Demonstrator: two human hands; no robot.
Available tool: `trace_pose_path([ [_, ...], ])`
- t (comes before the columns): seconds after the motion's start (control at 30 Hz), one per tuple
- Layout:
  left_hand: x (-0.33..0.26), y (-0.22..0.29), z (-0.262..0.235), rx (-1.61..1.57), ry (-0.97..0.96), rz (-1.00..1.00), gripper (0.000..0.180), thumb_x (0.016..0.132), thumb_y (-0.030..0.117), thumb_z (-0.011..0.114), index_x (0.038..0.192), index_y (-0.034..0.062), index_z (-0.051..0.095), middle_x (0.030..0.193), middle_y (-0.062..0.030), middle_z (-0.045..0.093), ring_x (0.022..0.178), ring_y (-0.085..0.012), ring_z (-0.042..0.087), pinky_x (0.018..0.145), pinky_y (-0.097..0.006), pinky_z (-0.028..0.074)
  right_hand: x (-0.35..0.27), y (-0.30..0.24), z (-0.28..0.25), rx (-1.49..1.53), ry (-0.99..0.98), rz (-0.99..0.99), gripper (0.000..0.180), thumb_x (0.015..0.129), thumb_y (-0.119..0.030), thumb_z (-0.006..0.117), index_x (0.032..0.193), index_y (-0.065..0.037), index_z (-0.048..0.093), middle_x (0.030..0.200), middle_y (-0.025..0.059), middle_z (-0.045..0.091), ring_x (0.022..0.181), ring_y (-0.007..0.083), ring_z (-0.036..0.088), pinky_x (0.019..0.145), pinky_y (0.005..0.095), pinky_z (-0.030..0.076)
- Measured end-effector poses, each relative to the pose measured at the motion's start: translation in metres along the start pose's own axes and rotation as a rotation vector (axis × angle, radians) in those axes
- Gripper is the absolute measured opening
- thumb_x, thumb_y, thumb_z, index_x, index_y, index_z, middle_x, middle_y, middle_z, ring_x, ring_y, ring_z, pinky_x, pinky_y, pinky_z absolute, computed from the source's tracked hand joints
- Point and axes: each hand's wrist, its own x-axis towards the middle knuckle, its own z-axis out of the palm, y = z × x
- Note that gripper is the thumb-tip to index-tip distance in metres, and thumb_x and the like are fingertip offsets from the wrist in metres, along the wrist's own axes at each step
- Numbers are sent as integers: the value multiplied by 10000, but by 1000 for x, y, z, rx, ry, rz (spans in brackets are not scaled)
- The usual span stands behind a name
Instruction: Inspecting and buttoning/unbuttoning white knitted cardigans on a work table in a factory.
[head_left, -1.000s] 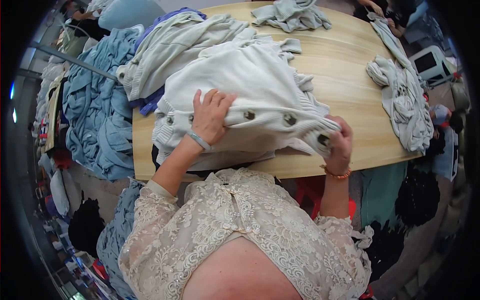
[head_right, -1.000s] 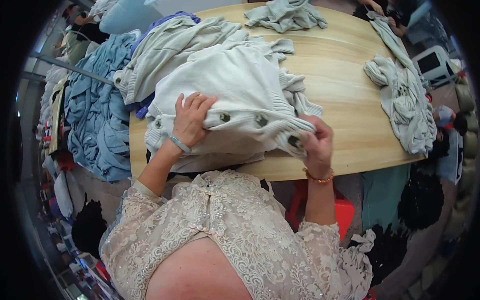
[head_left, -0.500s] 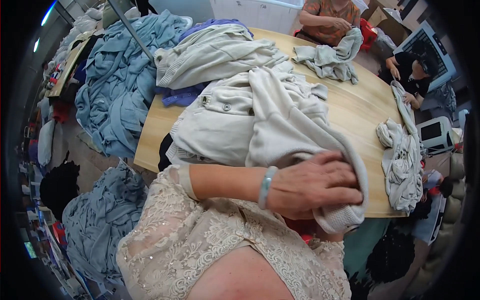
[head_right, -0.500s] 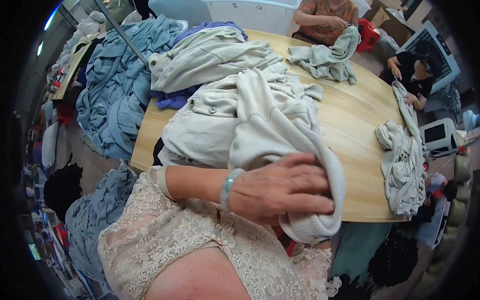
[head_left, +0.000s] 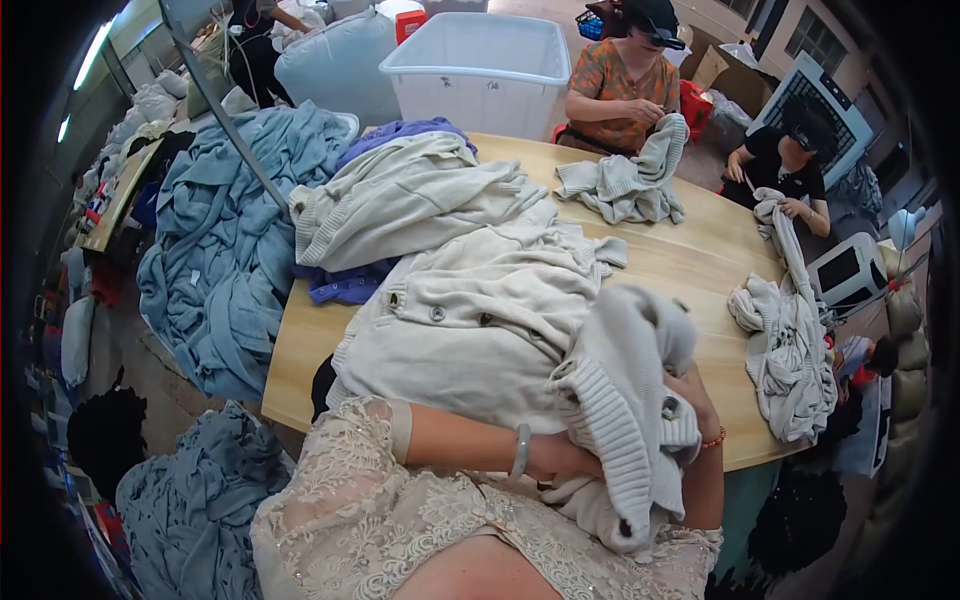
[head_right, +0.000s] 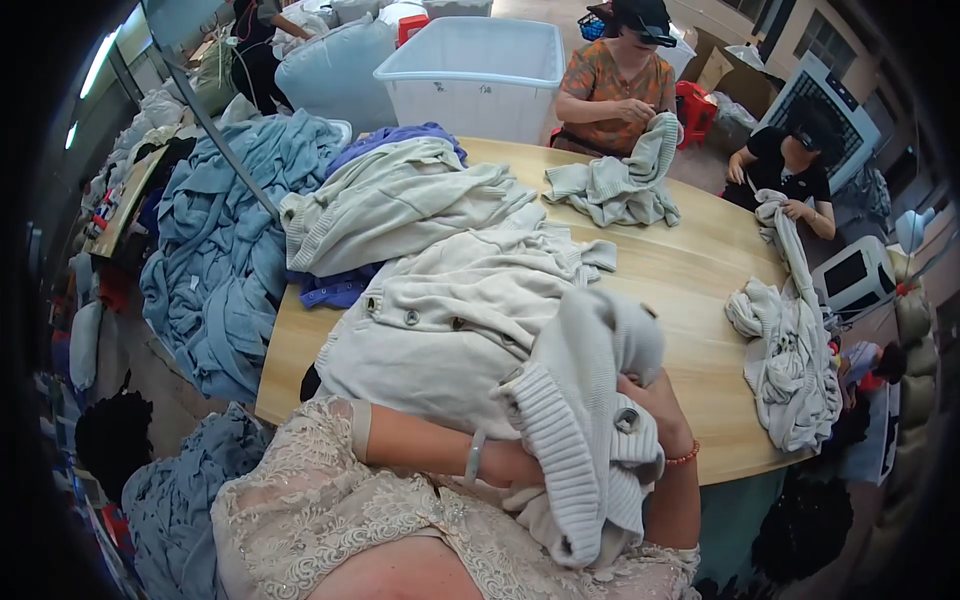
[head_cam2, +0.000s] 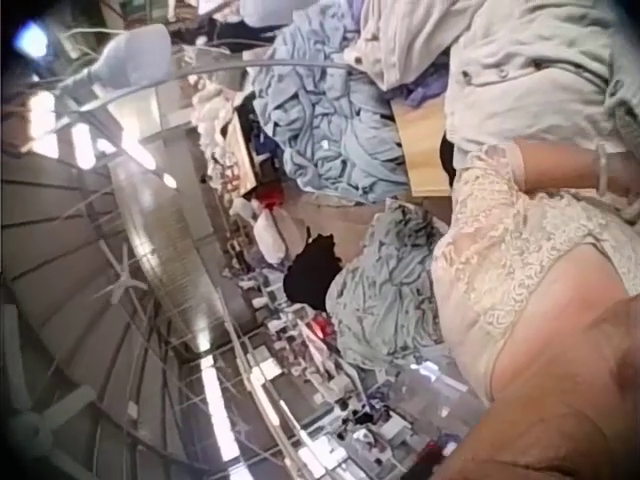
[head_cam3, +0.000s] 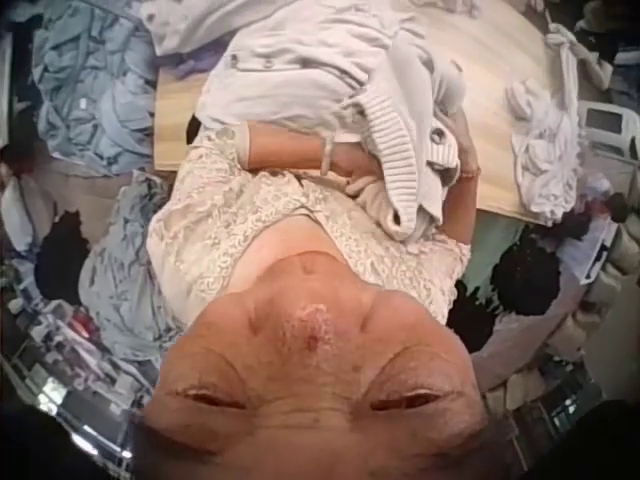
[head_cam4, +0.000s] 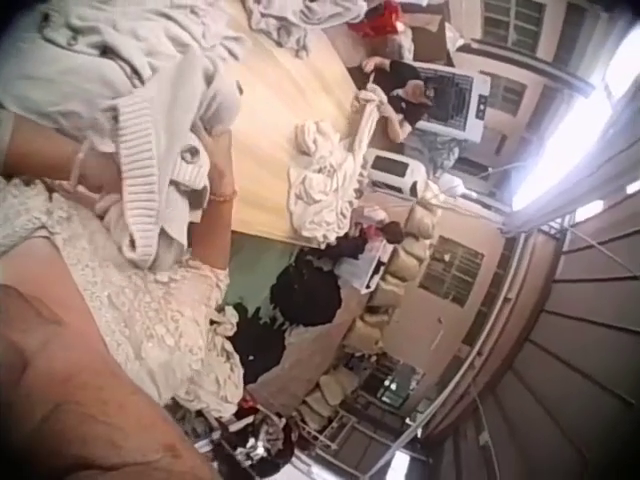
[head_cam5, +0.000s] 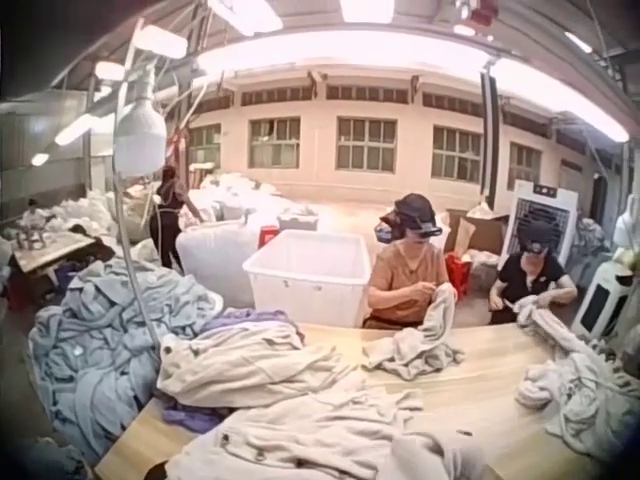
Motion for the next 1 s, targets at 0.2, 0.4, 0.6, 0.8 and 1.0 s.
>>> trace_pose_path([
  [0.2, -5, 68, -84, -44, 391, -241, 378, 864, 204, 652, 1188, 22, 584, 1090, -72, 658, 955, -168, 650, 887, -342, 527, 41, 18, 2, -547, 167, 370, 299, 885, -264, 660, 994, 15, 653, 710, 52, 645, 545, 102, 568, 511, 256, 478],
  [0.4, 40, 413, -164, 1956, 622, 969, 336, 870, 339, 655, 1046, 53, 648, 932, -96, 684, 858, -203, 656, 770, -378, 539, 41, 15, 3, -345, 255, 131, 211, 918, -124, 588, 1065, 24, 618, 737, 17, 630, 603, 58, 564, 534, 199, 466],
  [0.6, 48, 407, -176, 1226, 634, 745, 559, 828, 408, 653, 1221, 55, 472, 1177, -114, 497, 1079, -227, 466, 888, -426, 383, 34, 57, 4, -232, 270, 53, 292, 909, -101, 614, 1183, -9, 574, 846, 23, 635, 702, 52, 577, 602, 196, 482],
  [0.8, -103, 154, -178, 1781, 628, 343, 348, 773, 86, 731, 1111, 96, 651, 1081, -111, 596, 1034, -289, 565, 887, -349, 456, 43, 109, 39, -369, 183, 85, 263, 854, -73, 682, 1106, -18, 629, 867, 30, 633, 746, 76, 587, 646, 211, 499],
  [1.0, -189, 75, -209, 1868, 930, 170, 627, 710, -38, 668, 1298, 125, 522, 1234, -180, 480, 1119, -355, 511, 965, -392, 421, 82, 114, 81, -1130, 223, -502, 636, 707, -74, 750, 1287, -91, 489, 1198, 133, 520, 1048, 285, 555, 846, 381, 486],
])
